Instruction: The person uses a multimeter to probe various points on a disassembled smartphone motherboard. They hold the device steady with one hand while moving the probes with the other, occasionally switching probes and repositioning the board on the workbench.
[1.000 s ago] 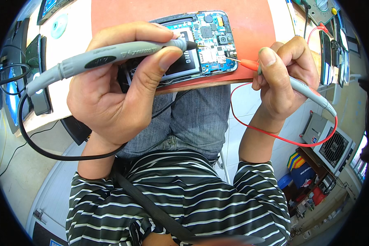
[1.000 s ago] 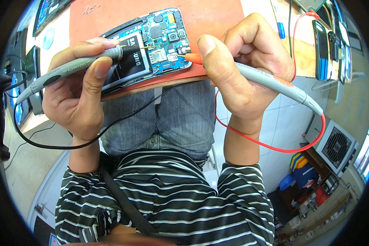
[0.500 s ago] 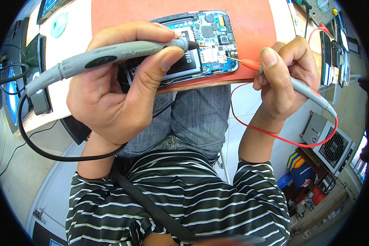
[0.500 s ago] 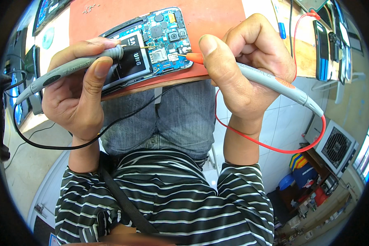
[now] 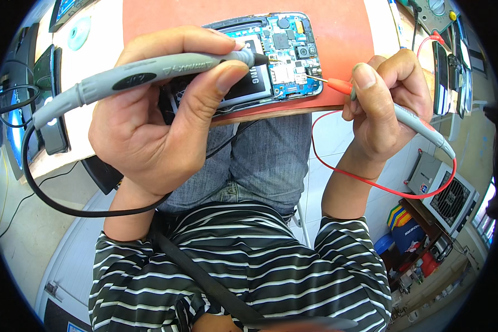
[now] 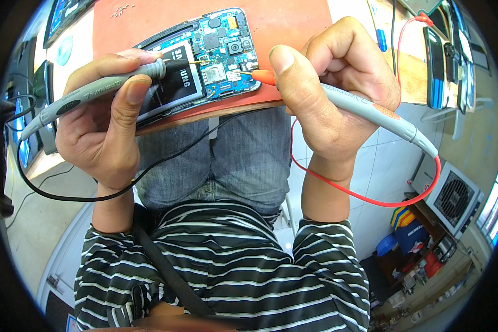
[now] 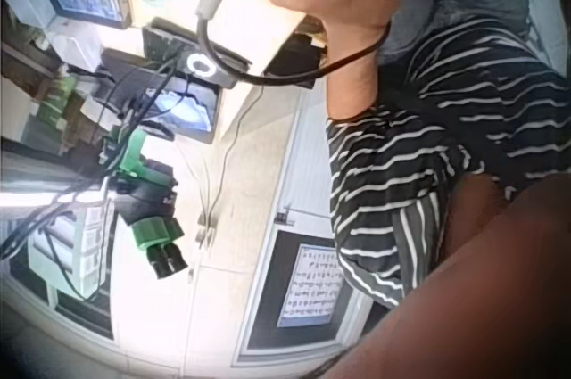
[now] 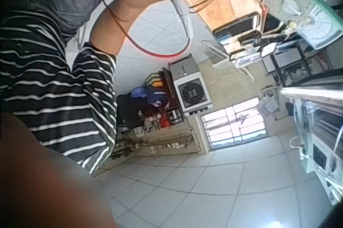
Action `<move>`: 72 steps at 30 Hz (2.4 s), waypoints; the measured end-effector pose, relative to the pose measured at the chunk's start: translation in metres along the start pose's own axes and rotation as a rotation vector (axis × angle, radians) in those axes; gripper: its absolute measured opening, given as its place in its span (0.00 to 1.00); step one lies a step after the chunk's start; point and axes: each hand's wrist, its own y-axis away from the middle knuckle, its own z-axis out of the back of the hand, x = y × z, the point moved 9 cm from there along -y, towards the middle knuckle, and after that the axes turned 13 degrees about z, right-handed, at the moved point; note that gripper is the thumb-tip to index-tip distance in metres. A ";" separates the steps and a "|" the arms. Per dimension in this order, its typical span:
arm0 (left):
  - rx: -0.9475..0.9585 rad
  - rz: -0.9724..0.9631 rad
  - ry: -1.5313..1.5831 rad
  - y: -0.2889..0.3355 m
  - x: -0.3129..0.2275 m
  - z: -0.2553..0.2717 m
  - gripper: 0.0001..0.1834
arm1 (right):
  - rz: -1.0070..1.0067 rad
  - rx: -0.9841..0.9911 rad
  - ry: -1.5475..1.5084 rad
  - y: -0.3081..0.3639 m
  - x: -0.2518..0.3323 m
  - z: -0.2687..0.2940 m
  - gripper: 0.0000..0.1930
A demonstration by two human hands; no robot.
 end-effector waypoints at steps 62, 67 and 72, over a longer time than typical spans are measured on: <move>-0.002 -0.023 -0.048 0.001 -0.001 -0.001 0.12 | 0.030 0.137 0.056 0.000 0.000 -0.003 0.13; -0.006 -0.028 -0.041 0.001 -0.001 -0.001 0.13 | 0.038 0.132 0.039 0.000 0.001 -0.004 0.14; -0.002 -0.042 -0.058 0.001 -0.002 -0.002 0.13 | 0.019 0.124 0.022 -0.001 0.000 -0.004 0.14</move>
